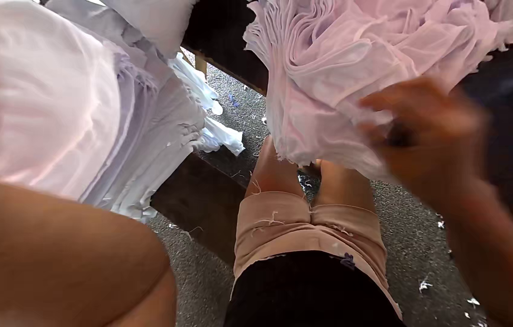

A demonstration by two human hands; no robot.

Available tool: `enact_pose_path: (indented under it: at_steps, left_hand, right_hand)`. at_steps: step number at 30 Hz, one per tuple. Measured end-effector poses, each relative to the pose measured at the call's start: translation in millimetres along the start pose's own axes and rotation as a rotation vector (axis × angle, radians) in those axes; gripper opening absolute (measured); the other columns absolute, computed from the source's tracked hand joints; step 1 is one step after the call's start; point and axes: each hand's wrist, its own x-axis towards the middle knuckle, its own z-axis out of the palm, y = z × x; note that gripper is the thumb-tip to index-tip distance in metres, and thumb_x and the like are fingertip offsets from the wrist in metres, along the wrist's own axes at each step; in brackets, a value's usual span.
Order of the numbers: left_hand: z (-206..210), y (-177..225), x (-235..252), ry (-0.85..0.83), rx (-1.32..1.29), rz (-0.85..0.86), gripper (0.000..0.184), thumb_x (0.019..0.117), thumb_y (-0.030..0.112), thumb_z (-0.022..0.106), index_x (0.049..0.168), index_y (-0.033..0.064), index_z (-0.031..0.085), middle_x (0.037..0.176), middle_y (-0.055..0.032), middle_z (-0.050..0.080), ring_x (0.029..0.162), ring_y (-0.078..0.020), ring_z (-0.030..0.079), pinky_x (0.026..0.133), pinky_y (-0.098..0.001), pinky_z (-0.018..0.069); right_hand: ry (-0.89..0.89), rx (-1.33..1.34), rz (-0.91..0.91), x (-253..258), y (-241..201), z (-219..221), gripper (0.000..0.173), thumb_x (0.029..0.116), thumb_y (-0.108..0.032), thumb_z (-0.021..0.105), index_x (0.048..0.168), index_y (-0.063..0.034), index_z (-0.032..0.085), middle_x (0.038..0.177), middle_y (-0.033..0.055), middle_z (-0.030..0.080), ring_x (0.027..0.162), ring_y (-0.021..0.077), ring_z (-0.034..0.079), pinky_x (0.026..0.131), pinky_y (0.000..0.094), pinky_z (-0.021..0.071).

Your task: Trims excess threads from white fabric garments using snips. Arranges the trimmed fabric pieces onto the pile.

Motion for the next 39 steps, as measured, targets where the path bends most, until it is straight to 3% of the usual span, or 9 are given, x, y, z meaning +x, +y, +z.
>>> enact_pose_path:
  at_steps: [2, 3, 7, 12, 16, 19, 25, 32, 39]
  left_hand:
    - [66.1, 25.6, 75.1, -0.258, -0.507, 0.084, 0.026, 0.1083, 0.01, 0.041, 0.125, 0.0008, 0.059, 0.122, -0.0057, 0.064, 0.115, -0.014, 0.062, 0.102, -0.0301, 0.0509]
    - [118.5, 66.9, 90.9, -0.055, -0.681, -0.121, 0.029, 0.1056, 0.011, 0.039, 0.109, -0.0003, 0.066, 0.109, -0.0093, 0.071, 0.106, -0.0207, 0.068, 0.1, -0.0377, 0.0546]
    - [189.4, 73.9, 69.3, -0.254, -0.287, -0.603, 0.037, 0.1099, 0.022, 0.038, 0.125, -0.0013, 0.062, 0.122, -0.0066, 0.068, 0.114, -0.0115, 0.064, 0.102, -0.0344, 0.0509]
    - [230.9, 58.0, 4.8, -0.515, -0.193, -0.719, 0.035, 0.106, 0.021, 0.056, 0.129, -0.004, 0.062, 0.117, -0.0192, 0.069, 0.104, -0.0259, 0.068, 0.092, -0.0451, 0.055]
    - [247.4, 62.5, 4.2, -0.457, -0.282, -0.649, 0.02, 0.0974, 0.015, 0.068, 0.106, -0.0033, 0.069, 0.093, -0.0126, 0.068, 0.082, -0.0184, 0.065, 0.075, -0.0368, 0.0545]
    - [241.6, 70.8, 16.1, -0.344, -0.489, -0.623, 0.011, 0.0984, 0.01, 0.064, 0.102, 0.0009, 0.067, 0.089, -0.0035, 0.067, 0.079, -0.0063, 0.063, 0.074, -0.0249, 0.0547]
    - [248.5, 75.7, 8.3, -0.15, -0.328, -0.787, 0.029, 0.1059, 0.019, 0.056, 0.126, -0.002, 0.06, 0.116, -0.0142, 0.066, 0.099, -0.0179, 0.066, 0.087, -0.0366, 0.0552]
    - [292.3, 74.4, -18.8, -0.197, -0.375, -0.963, 0.056, 0.0982, 0.022, 0.071, 0.141, -0.0034, 0.044, 0.112, -0.018, 0.064, 0.085, -0.0216, 0.068, 0.074, -0.0384, 0.0592]
    - [251.6, 84.8, -42.1, -0.115, -0.469, -0.87, 0.016, 0.1021, 0.01, 0.059, 0.101, 0.0003, 0.072, 0.07, 0.0076, 0.06, 0.058, 0.006, 0.05, 0.056, -0.0113, 0.0425]
  right_hand:
    - [-0.246, -0.202, -0.065, -12.0, 15.1, 48.2, 0.053, 0.0836, -0.004, 0.078, 0.135, -0.007, 0.065, 0.123, 0.0265, 0.059, 0.059, 0.0313, 0.062, 0.046, 0.0435, 0.0511]
    - [-0.317, -0.239, -0.088, -19.3, 24.0, 66.4, 0.057, 0.0819, -0.005, 0.081, 0.137, -0.0083, 0.064, 0.126, 0.0277, 0.057, 0.059, 0.033, 0.063, 0.046, 0.0451, 0.0514]
    - [-0.188, -0.075, -0.13, -8.0, 38.2, 69.2, 0.019, 0.0858, 0.0, 0.073, 0.105, 0.0011, 0.073, 0.108, 0.024, 0.068, 0.071, 0.0346, 0.069, 0.058, 0.0472, 0.0576]
    - [0.255, -0.013, 0.331, 29.9, 53.6, 3.8, 0.034, 0.1055, -0.02, 0.054, 0.123, 0.0095, 0.057, 0.11, 0.0163, 0.061, 0.079, 0.0053, 0.053, 0.07, 0.0201, 0.0451]
    - [-0.216, 0.232, 0.09, -2.4, 20.4, 28.7, 0.017, 0.098, -0.007, 0.059, 0.102, 0.0061, 0.068, 0.082, 0.0099, 0.067, 0.065, 0.0046, 0.058, 0.06, 0.02, 0.0519]
    - [-0.612, 0.304, -0.119, -11.3, 6.1, 59.2, 0.018, 0.0956, -0.011, 0.065, 0.11, -0.0071, 0.075, 0.11, 0.0084, 0.074, 0.087, 0.0148, 0.071, 0.075, 0.0324, 0.0597]
    - [-0.329, -0.059, 0.279, 38.3, 47.3, 57.1, 0.036, 0.104, -0.012, 0.057, 0.138, -0.0002, 0.061, 0.133, 0.0248, 0.064, 0.104, 0.0438, 0.069, 0.088, 0.0628, 0.0531]
    - [-0.283, 0.038, 0.261, 26.2, 43.5, 56.2, 0.035, 0.1011, -0.01, 0.064, 0.135, -0.0044, 0.062, 0.144, 0.0158, 0.058, 0.099, 0.0269, 0.07, 0.08, 0.043, 0.0586]
    - [-0.378, 0.023, 0.147, -4.8, 9.3, 65.1, 0.036, 0.0879, -0.023, 0.079, 0.112, 0.0009, 0.068, 0.101, 0.0171, 0.065, 0.073, 0.0279, 0.065, 0.061, 0.0461, 0.0553]
